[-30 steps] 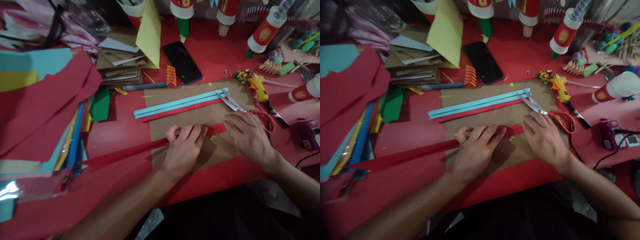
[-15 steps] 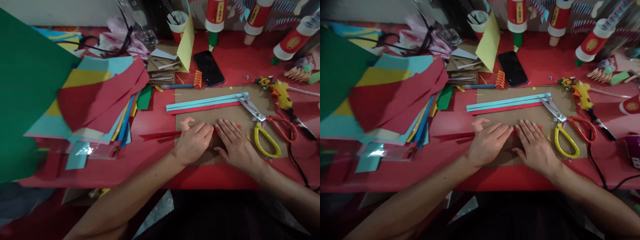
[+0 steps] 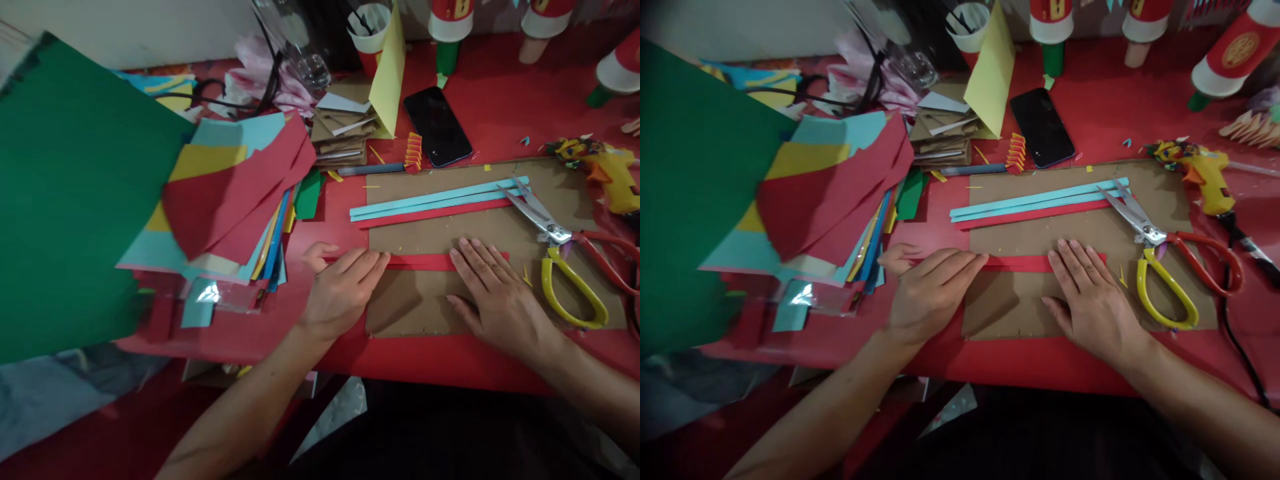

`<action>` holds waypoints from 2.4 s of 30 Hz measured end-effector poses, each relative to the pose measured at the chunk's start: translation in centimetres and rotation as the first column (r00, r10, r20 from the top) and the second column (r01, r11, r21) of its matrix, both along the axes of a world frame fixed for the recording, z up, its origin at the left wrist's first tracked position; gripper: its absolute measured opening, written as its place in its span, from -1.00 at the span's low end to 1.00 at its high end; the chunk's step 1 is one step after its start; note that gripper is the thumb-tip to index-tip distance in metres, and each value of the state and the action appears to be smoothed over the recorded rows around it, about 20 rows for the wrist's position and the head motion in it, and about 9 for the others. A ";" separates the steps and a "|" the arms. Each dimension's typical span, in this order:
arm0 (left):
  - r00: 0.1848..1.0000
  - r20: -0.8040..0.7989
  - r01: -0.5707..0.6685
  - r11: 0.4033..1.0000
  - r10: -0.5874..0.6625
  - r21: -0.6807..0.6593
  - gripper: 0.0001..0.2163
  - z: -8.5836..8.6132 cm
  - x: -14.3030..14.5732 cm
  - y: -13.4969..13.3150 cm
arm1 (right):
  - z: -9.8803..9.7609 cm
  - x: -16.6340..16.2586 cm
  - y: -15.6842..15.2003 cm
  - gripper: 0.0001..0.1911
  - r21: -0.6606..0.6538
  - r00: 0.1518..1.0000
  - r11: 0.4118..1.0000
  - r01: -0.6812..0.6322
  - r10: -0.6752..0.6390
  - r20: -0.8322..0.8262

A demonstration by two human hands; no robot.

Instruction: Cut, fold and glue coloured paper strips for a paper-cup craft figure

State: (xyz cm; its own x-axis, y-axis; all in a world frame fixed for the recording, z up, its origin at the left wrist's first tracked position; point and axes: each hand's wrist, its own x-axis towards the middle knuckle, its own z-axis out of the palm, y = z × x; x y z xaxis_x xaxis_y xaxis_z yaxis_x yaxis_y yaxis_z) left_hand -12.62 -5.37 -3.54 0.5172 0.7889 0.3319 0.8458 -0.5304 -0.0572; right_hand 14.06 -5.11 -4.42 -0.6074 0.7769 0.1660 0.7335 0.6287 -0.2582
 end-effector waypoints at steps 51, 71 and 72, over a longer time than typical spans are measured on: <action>0.979 0.092 0.188 0.979 -0.181 -0.078 -0.75 1.0 1.5 1.2 | 2.7 -1.8 5.3 -0.71 0.082 0.927 0.926 -0.368 0.358 0.115; 0.983 0.181 -0.022 0.996 0.037 -0.086 -0.74 -0.9 -4.3 -1.1 | 2.7 -0.8 5.2 -0.54 0.173 0.894 0.892 -0.418 0.370 0.253; 0.982 0.184 -0.032 0.997 0.045 -0.074 -0.74 -1.2 -4.3 -1.2 | 2.7 -0.7 5.2 -0.54 0.179 0.894 0.891 -0.417 0.368 0.254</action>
State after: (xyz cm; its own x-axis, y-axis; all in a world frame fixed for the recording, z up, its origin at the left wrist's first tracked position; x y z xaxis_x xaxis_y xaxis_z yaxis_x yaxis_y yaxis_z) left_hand -16.95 -6.54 -4.70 0.4205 0.8318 0.3624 0.8581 -0.4943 0.1388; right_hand 13.33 0.08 -1.69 -0.8943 0.4245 0.1419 0.4351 0.8988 0.0535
